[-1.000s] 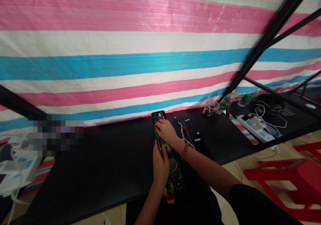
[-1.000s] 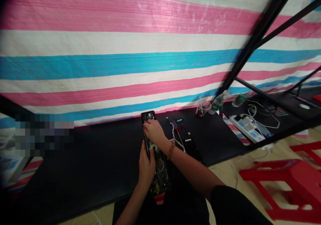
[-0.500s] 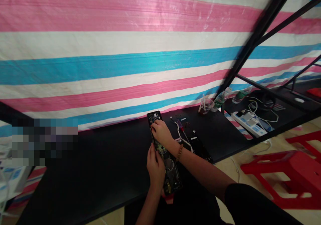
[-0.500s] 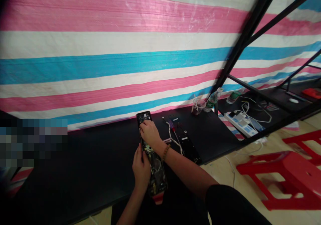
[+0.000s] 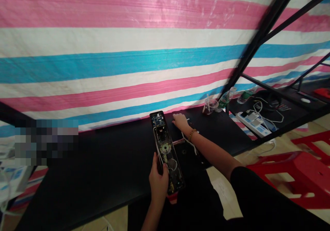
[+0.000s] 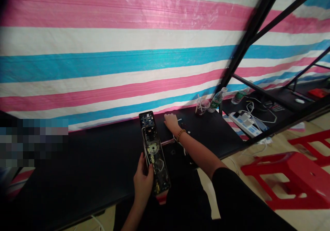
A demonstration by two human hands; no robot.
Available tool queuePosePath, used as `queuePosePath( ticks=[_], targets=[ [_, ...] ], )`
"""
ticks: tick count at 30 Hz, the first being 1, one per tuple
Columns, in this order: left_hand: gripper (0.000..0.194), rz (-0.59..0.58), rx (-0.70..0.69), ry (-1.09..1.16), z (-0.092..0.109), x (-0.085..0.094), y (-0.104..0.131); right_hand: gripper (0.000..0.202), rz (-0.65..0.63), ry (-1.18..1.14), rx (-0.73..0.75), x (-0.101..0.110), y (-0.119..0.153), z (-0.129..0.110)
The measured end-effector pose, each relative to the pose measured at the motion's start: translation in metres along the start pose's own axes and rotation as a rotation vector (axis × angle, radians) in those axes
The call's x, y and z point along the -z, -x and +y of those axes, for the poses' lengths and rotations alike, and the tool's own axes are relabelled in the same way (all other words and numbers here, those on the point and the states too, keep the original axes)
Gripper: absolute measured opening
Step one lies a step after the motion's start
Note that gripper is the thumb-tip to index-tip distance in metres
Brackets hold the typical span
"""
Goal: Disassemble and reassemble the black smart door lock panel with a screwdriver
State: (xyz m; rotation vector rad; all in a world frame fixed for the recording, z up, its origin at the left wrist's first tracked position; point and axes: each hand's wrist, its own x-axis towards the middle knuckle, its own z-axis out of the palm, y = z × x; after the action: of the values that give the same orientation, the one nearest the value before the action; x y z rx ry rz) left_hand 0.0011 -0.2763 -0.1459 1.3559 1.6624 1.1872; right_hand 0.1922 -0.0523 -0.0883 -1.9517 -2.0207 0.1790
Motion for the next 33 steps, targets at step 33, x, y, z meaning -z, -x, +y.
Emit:
queuePosePath(
  ticks=[33],
  targets=[
    [0.067,-0.161,0.070,0.287,-0.028,-0.002,0.016,0.025,-0.232,0.056,0.314,0.064,0.037,-0.072]
  ],
)
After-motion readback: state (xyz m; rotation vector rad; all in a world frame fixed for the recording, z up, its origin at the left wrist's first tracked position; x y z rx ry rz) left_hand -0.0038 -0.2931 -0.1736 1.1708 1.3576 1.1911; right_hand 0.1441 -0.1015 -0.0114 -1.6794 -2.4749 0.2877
